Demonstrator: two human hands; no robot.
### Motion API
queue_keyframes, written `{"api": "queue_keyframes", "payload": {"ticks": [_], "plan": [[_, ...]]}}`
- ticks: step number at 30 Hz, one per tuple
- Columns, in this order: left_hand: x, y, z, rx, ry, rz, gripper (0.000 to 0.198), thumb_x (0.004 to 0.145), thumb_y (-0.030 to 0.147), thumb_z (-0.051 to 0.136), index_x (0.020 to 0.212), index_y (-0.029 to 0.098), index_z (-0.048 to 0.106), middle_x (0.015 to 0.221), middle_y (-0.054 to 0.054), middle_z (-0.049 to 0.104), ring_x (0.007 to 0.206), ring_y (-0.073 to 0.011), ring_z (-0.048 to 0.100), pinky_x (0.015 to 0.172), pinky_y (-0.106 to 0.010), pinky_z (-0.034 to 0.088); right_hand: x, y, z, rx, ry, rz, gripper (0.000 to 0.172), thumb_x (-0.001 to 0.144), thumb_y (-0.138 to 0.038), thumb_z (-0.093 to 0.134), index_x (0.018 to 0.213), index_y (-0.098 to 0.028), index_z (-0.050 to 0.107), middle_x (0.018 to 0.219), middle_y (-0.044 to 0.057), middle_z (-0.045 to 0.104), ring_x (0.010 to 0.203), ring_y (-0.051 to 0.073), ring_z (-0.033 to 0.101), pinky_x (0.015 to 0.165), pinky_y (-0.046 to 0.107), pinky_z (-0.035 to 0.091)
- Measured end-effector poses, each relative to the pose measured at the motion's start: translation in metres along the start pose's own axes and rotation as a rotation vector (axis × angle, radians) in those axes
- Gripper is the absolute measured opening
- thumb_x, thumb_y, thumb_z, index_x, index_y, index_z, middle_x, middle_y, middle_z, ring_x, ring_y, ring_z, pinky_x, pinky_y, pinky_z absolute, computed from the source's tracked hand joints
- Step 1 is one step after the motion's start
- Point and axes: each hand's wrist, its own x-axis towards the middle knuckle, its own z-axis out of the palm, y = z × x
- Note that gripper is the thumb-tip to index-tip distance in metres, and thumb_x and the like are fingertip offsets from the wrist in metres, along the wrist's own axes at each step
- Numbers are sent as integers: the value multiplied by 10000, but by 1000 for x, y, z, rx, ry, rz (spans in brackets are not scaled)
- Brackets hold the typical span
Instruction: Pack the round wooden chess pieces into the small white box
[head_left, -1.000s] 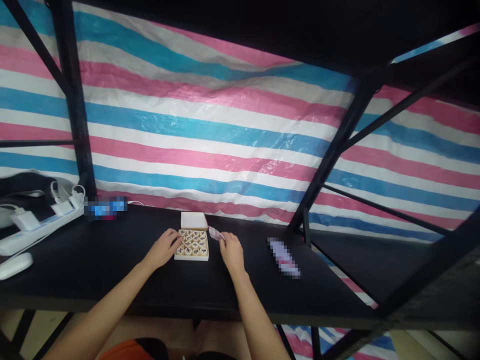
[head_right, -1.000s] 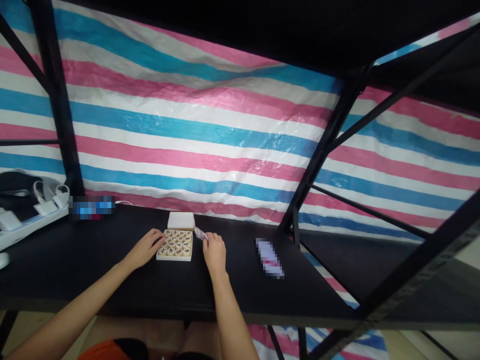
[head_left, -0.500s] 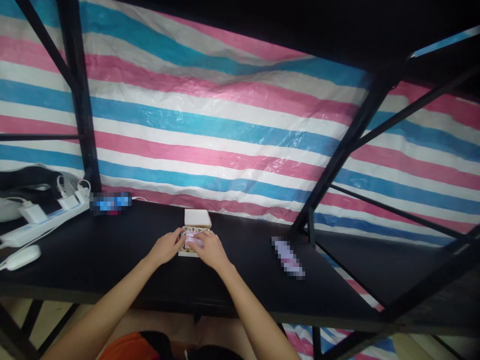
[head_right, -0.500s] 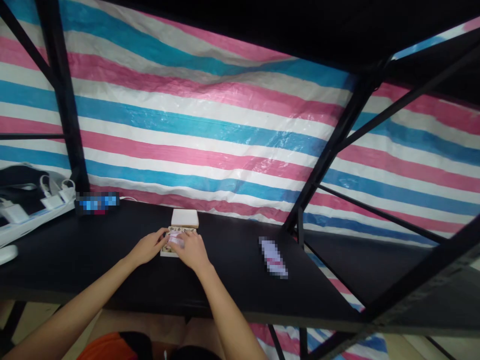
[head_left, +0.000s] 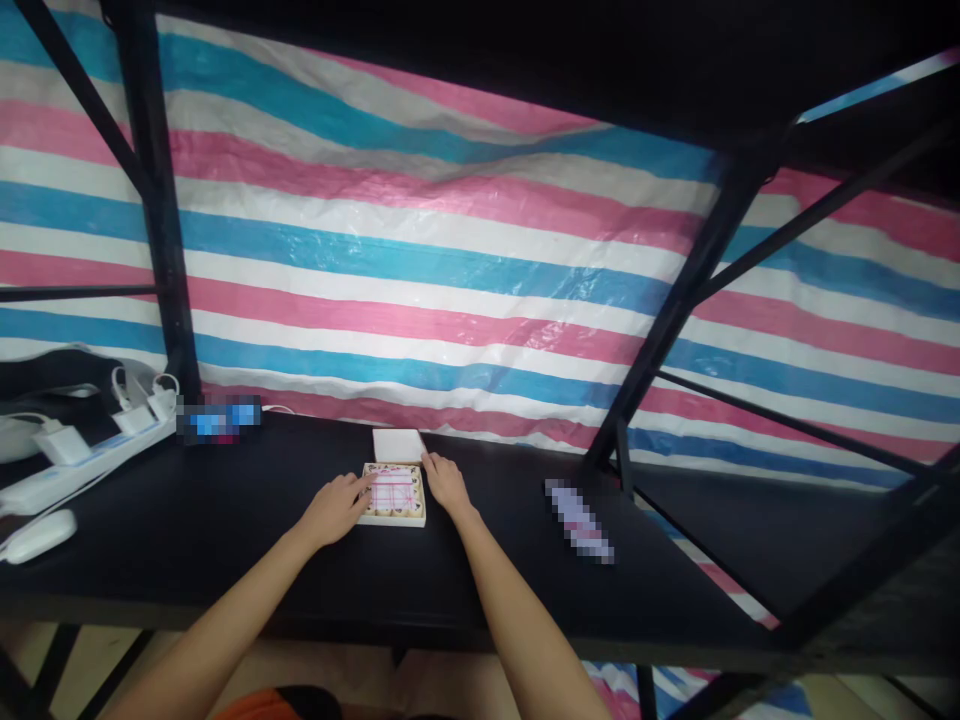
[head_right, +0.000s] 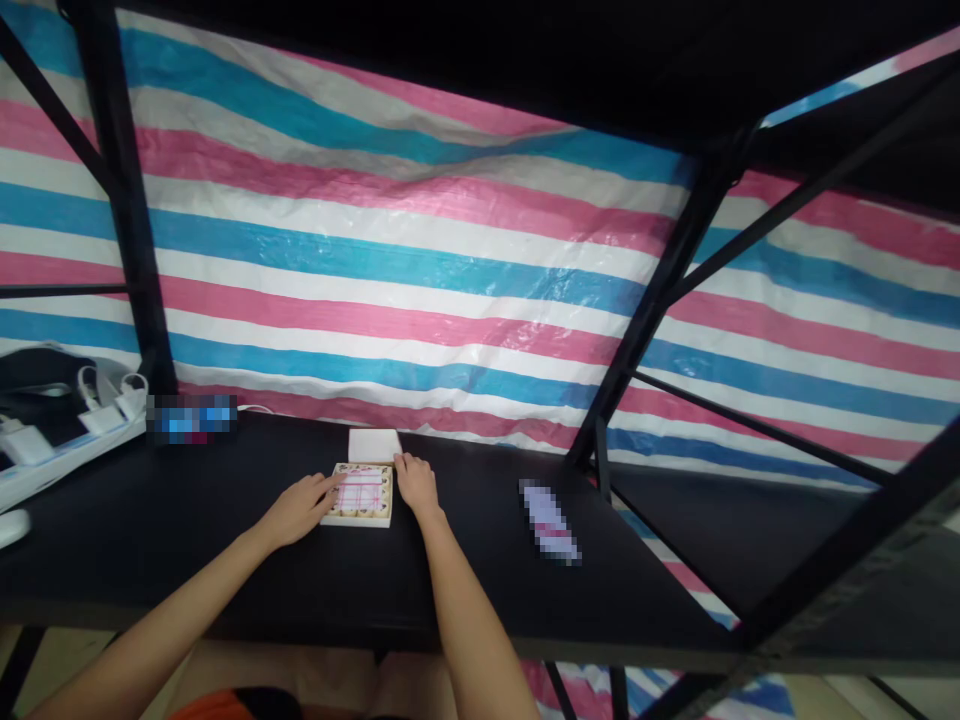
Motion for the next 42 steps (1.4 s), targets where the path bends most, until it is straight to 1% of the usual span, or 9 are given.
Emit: {"api": "queue_keyframes", "payload": {"ticks": [5, 10, 15, 20, 23, 27, 31, 35, 42], "plan": [[6, -5, 1, -230, 92, -70, 497, 915, 422, 330, 1356, 223, 440, 1025, -92, 613, 999, -266, 566, 871, -384, 426, -6, 11, 0, 2, 103, 111, 288, 895, -345, 450, 855, -165, 670, 866, 119, 686, 845, 229, 628, 739, 299, 433], [32, -14, 3, -427, 135, -109, 514, 905, 456, 335, 1247, 140, 553, 1170, -137, 600, 1116, -265, 544, 1004, -383, 350, -7, 15, -3, 85, 200, 152, 299, 881, -355, 437, 876, -177, 677, 872, 103, 684, 796, 224, 639, 707, 298, 453], [60, -12, 9, -523, 115, -116, 649, 841, 540, 443, 1334, 118, 463, 1378, -166, 478, 1299, -328, 385, 1075, -443, 254, -6, 1, -4, 192, 320, 24, 280, 897, -287, 418, 985, -173, 659, 1100, 114, 636, 1018, 216, 578, 902, 328, 415], [70, -14, 8, -717, 173, -55, 605, 906, 534, 287, 1408, 202, 352, 1437, -68, 426, 1307, -241, 398, 1051, -380, 328, -11, -12, 1, 311, 360, -140, 240, 881, -243, 445, 1048, -187, 608, 1082, 95, 619, 1002, 192, 567, 900, 320, 432], [70, -21, 9, -780, 196, -84, 623, 926, 507, 149, 1374, 159, 407, 1368, -113, 508, 1241, -271, 480, 981, -437, 396, -11, -9, 2, 370, 334, -157, 321, 845, -201, 474, 1155, -169, 549, 1032, 96, 615, 950, 189, 580, 866, 314, 457], [63, -23, 12, -779, 205, -123, 736, 923, 496, -1, 1197, 106, 560, 1131, -153, 668, 1085, -265, 602, 885, -407, 466, -10, -1, 0, 430, 272, -133, 286, 809, -172, 475, 1061, -185, 610, 1011, 88, 625, 944, 195, 588, 867, 325, 462], [51, -15, 10, -696, 233, -110, 578, 903, 574, 211, 1014, 154, 592, 940, -79, 686, 928, -239, 630, 830, -367, 481, -12, 4, 1, 460, 189, -107, 258, 781, -164, 458, 938, -205, 659, 960, 49, 666, 892, 181, 621, 817, 309, 486], [45, -12, 6, -575, 251, -71, 340, 839, 506, 460, 913, 198, 585, 900, -26, 606, 912, -212, 583, 867, -349, 449, -18, 4, 2, 465, 106, -89, 263, 827, -244, 429, 904, -218, 679, 931, 25, 692, 851, 176, 633, 798, 303, 487], [43, -16, 9, -386, 171, -53, 313, 783, 496, 543, 839, 198, 621, 845, -16, 507, 782, -188, 565, 817, -331, 459, -24, -3, 2, 440, 21, -88, 250, 832, -380, 513, 900, -202, 675, 975, 39, 634, 841, 151, 629, 788, 256, 485]]}}
